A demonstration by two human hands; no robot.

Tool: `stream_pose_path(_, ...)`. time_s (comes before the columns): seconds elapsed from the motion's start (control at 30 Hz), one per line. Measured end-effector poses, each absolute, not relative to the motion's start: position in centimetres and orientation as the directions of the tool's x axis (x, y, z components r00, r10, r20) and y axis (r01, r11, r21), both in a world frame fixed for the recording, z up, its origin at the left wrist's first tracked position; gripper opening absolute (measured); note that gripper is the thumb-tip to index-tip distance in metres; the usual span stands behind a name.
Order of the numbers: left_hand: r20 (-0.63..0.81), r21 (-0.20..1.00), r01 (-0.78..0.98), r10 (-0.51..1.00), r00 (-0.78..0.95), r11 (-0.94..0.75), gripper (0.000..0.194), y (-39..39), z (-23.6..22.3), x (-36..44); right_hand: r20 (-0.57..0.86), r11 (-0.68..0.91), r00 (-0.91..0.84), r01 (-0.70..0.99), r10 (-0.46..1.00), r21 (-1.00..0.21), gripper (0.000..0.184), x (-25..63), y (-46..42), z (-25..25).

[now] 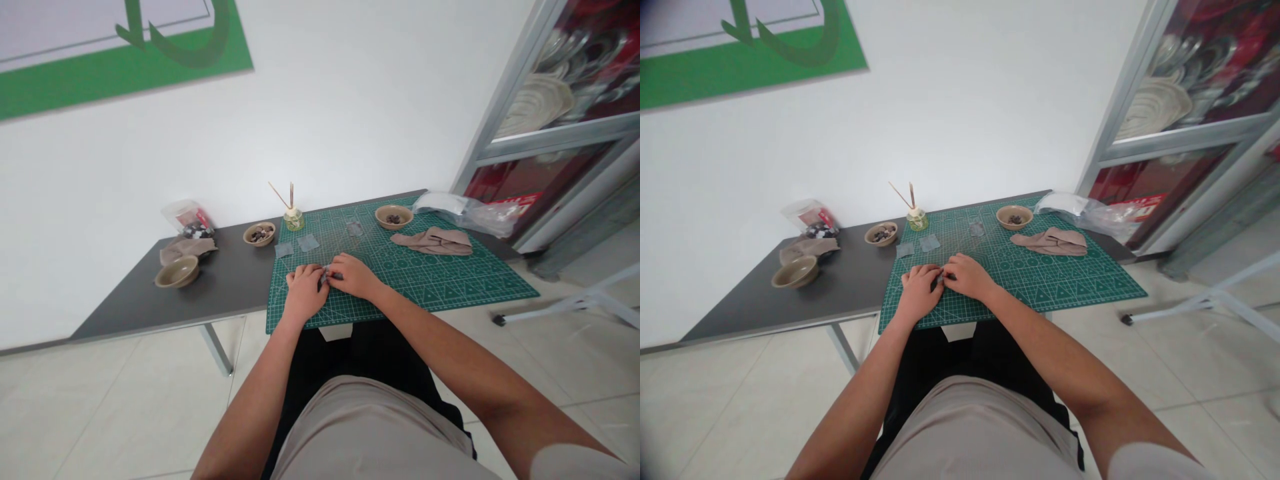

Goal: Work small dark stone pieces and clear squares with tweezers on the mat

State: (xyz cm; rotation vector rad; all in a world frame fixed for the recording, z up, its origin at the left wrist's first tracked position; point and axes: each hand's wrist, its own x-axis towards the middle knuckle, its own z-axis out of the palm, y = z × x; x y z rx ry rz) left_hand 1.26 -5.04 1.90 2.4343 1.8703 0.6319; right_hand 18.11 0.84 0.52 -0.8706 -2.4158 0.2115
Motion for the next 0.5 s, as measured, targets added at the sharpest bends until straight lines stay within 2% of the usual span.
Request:
stream_pose_path(0.17, 0.316, 0.254, 0.921, 0.925, 0.209, -0.295, 0.027, -4.95, 1.79, 1.25, 0.454, 0.718, -0.561, 0.602, 0.692, -0.351, 0.013, 18.19, 1.02, 0.49)
stream_pose_path(0.33, 0.34, 0.266, 0.915, 0.917, 0.206, -0.304, 0.025, -4.91, 1.63, 1.24, 0.447, 0.779, -0.639, 0.53, 0.626, -0.334, 0.01, 18.11, 1.0, 0.53)
stream_pose_path(0.5, 0.335, 0.269, 0.915, 0.92, 0.202, -0.299, 0.026, -4.85, 1.54, 1.23, 0.472, 0.745, -0.581, 0.578, 0.663, -0.334, 0.012, 18.13, 0.96, 0.59)
